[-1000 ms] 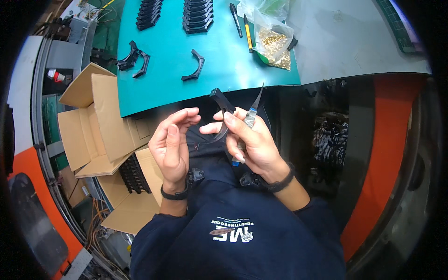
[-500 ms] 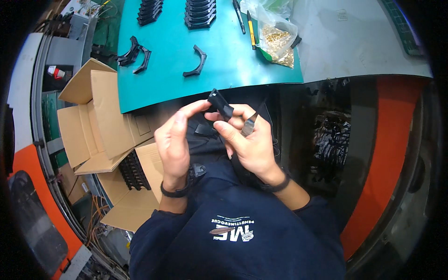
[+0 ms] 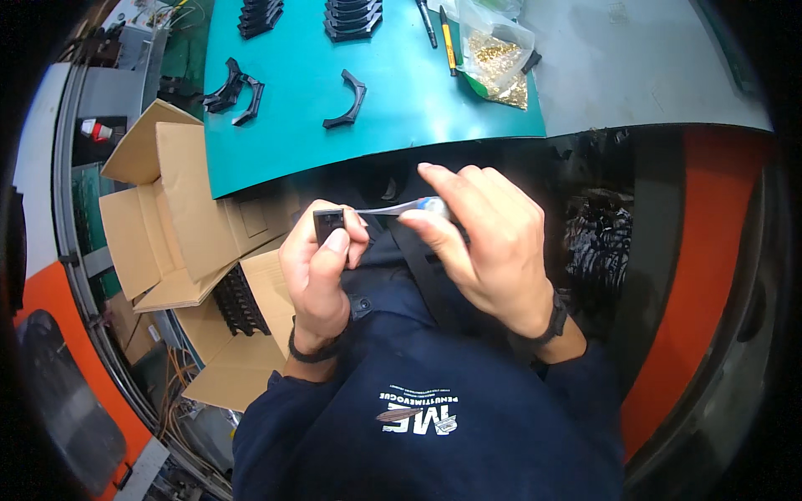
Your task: Inspecting plastic components, trimming excess material with a tool, and loading them into an injection molding machine.
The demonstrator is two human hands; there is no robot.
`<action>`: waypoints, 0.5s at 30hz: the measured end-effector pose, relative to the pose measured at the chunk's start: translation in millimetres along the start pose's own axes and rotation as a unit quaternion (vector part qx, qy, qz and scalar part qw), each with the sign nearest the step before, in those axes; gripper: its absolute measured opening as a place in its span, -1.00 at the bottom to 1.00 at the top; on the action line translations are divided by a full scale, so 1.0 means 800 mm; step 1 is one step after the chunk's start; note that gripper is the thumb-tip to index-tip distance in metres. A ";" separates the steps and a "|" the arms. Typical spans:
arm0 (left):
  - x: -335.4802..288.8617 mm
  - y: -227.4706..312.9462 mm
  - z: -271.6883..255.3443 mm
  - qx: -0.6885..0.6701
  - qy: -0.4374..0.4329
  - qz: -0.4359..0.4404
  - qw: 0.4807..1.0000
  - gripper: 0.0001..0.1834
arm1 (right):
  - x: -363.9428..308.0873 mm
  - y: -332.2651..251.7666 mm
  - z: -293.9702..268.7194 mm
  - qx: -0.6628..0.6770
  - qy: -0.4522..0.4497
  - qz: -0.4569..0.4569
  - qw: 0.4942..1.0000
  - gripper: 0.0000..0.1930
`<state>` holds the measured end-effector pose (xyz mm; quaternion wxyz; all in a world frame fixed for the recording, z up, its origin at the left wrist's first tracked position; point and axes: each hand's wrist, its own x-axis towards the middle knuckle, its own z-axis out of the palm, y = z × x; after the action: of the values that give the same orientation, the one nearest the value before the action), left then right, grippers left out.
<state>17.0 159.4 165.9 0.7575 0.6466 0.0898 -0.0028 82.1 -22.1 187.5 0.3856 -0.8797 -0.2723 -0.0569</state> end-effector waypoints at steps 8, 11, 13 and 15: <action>0.002 0.011 0.010 0.056 0.047 0.016 0.997 -0.85 | 0.003 -0.003 0.009 -0.081 0.033 -0.064 0.994 -0.59; 0.002 0.007 0.009 0.057 0.055 0.012 0.997 -0.84 | 0.004 -0.004 0.011 -0.085 0.036 -0.061 0.994 -0.59; 0.002 0.009 0.010 0.058 0.058 0.004 0.997 -0.83 | 0.003 -0.005 0.013 -0.088 0.038 -0.056 0.994 -0.60; 0.003 0.011 0.011 0.055 0.060 -0.001 0.997 -0.82 | 0.003 -0.005 0.015 -0.088 0.041 -0.053 0.994 -0.60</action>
<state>21.4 152.5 175.6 0.7142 0.6861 0.1354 0.0298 80.7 -10.2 182.6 0.3141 -0.8915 -0.2962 -0.1374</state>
